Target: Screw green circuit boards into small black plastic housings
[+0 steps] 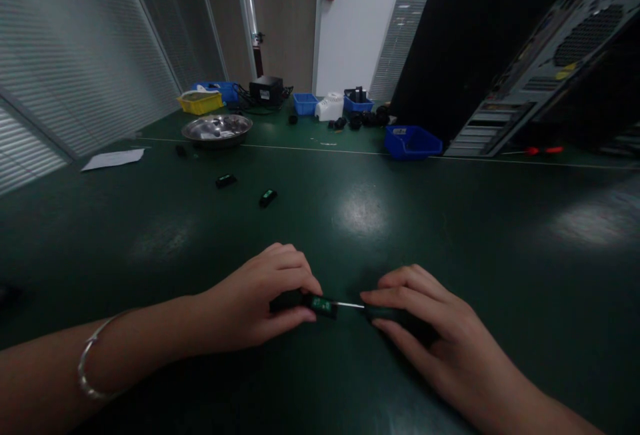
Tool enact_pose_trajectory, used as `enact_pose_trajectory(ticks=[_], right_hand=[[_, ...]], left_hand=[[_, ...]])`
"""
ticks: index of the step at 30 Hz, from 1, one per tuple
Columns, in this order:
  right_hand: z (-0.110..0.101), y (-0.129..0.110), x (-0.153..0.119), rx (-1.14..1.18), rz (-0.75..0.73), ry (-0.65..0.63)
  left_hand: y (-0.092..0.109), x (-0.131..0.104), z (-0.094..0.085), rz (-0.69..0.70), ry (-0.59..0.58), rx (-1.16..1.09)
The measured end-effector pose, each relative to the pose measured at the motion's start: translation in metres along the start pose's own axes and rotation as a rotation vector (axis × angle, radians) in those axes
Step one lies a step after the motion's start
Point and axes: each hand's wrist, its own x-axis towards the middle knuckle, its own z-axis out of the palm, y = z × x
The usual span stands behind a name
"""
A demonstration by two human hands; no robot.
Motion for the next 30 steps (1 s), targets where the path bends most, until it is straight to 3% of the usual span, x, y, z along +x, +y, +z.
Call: enact_pose_trajectory(ticks=[15, 30], right_hand=[[-0.0009, -0.0018, 0.0006, 0.032, 0.010, 0.013], [0.0003, -0.0009, 0.0012, 0.082, -0.016, -0.029]], left_hand=[[0.0019, 0.0018, -0.0010, -0.015, 0.037, -0.036], [0.0029, 0.0012, 0.0005, 0.020, -0.004, -0.019]])
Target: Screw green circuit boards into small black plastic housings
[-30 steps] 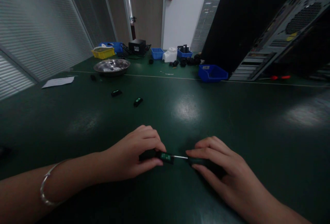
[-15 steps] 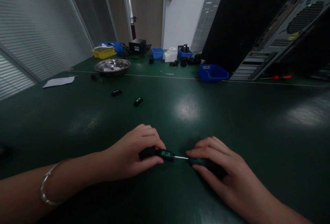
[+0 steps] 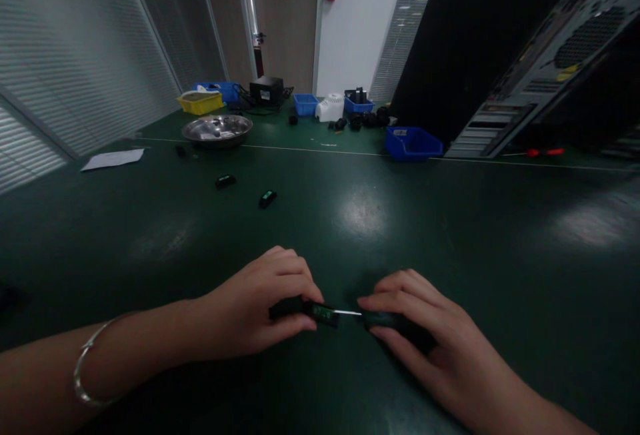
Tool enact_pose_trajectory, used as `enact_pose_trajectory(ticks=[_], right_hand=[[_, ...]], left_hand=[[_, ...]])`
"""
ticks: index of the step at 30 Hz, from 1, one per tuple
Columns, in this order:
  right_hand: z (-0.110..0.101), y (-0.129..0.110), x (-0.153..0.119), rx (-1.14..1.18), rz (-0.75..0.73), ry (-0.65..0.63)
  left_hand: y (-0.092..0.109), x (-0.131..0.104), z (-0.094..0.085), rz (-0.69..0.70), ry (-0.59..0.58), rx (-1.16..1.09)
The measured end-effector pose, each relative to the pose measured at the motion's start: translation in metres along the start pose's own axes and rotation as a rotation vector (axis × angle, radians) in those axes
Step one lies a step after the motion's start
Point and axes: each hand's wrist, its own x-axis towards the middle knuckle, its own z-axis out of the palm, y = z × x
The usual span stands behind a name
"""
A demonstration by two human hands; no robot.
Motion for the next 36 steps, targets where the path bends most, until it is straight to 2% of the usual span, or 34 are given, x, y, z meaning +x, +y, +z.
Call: enact_pose_trajectory(ticks=[12, 18, 22, 24, 33, 36], right_hand=[[-0.004, 0.000, -0.001, 0.084, 0.104, 0.072], [-0.004, -0.002, 0.001, 0.120, 0.119, 0.081], [-0.003, -0.001, 0.000, 0.129, 0.125, 0.105], [-0.003, 0.000, 0.000, 0.135, 0.128, 0.109], [-0.002, 0.001, 0.002, 0.164, 0.108, 0.084], [-0.002, 0.001, 0.001, 0.157, 0.098, 0.080]], left_hand=[[-0.004, -0.004, 0.000, -0.019, 0.035, 0.006], [0.014, -0.004, 0.001, -0.003, 0.102, 0.036], [0.024, -0.002, 0.007, 0.009, -0.034, 0.119], [0.024, -0.001, 0.009, 0.011, -0.055, 0.144], [0.008, -0.002, 0.012, 0.081, 0.089, 0.252], [0.006, -0.002, 0.013, 0.036, 0.115, 0.228]])
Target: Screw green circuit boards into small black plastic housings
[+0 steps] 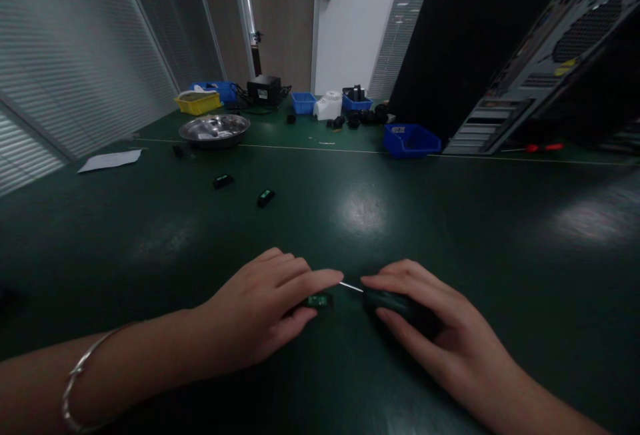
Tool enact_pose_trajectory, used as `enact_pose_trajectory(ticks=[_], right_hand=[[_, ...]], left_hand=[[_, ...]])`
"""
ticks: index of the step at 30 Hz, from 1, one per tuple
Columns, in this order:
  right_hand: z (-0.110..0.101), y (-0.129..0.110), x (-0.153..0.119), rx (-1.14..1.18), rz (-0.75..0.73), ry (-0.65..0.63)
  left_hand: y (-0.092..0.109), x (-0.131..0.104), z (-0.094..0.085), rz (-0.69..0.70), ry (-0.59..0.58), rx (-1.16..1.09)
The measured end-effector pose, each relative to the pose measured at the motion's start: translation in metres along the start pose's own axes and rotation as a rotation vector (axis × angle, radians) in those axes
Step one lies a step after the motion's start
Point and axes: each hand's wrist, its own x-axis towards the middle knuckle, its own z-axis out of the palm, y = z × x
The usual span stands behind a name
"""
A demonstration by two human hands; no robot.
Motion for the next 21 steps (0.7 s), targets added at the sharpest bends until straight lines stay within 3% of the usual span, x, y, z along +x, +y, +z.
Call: enact_pose_trajectory(ticks=[10, 21], right_hand=[[0.0010, -0.0021, -0.0022, -0.069, 0.014, -0.110], [-0.0007, -0.0021, -0.0015, -0.051, 0.003, -0.111]], left_hand=[[-0.0050, 0.0001, -0.0056, -0.122, -0.063, -0.163], [-0.0037, -0.0005, -0.0058, -0.084, -0.059, -0.225]])
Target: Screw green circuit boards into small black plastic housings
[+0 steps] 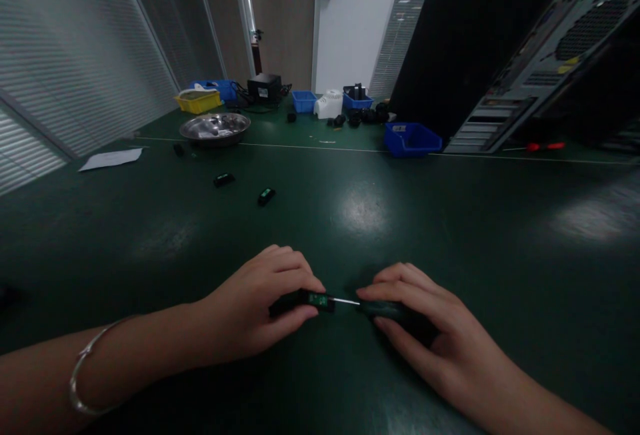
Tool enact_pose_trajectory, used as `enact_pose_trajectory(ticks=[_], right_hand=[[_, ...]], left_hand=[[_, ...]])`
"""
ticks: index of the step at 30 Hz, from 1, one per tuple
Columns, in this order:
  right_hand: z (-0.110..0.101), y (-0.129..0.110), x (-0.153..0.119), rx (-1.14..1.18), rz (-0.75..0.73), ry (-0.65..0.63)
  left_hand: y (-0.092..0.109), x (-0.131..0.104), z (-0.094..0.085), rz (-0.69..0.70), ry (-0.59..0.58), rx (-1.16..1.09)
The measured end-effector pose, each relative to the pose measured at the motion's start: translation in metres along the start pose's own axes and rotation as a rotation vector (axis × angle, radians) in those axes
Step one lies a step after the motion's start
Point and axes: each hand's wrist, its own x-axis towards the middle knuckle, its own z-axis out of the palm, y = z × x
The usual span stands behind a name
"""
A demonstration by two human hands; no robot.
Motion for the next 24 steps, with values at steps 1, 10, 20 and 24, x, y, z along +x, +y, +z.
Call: enact_pose_trajectory(ticks=[1, 10, 20, 24], right_hand=[[0.0001, 0.0002, 0.0001, 0.005, -0.002, 0.000], [0.0001, 0.0040, -0.0016, -0.012, -0.011, -0.032], [-0.0019, 0.0002, 0.0018, -0.026, -0.065, -0.039], [-0.0030, -0.0041, 0.0011, 0.075, -0.073, -0.024]], left_hand=[[-0.0002, 0.0002, 0.0001, -0.001, 0.002, 0.000], [0.0011, 0.0023, 0.0003, 0.012, -0.004, 0.000], [0.0006, 0.0028, -0.0003, 0.038, -0.036, 0.023], [0.0007, 0.0031, -0.0004, 0.033, -0.043, 0.022]])
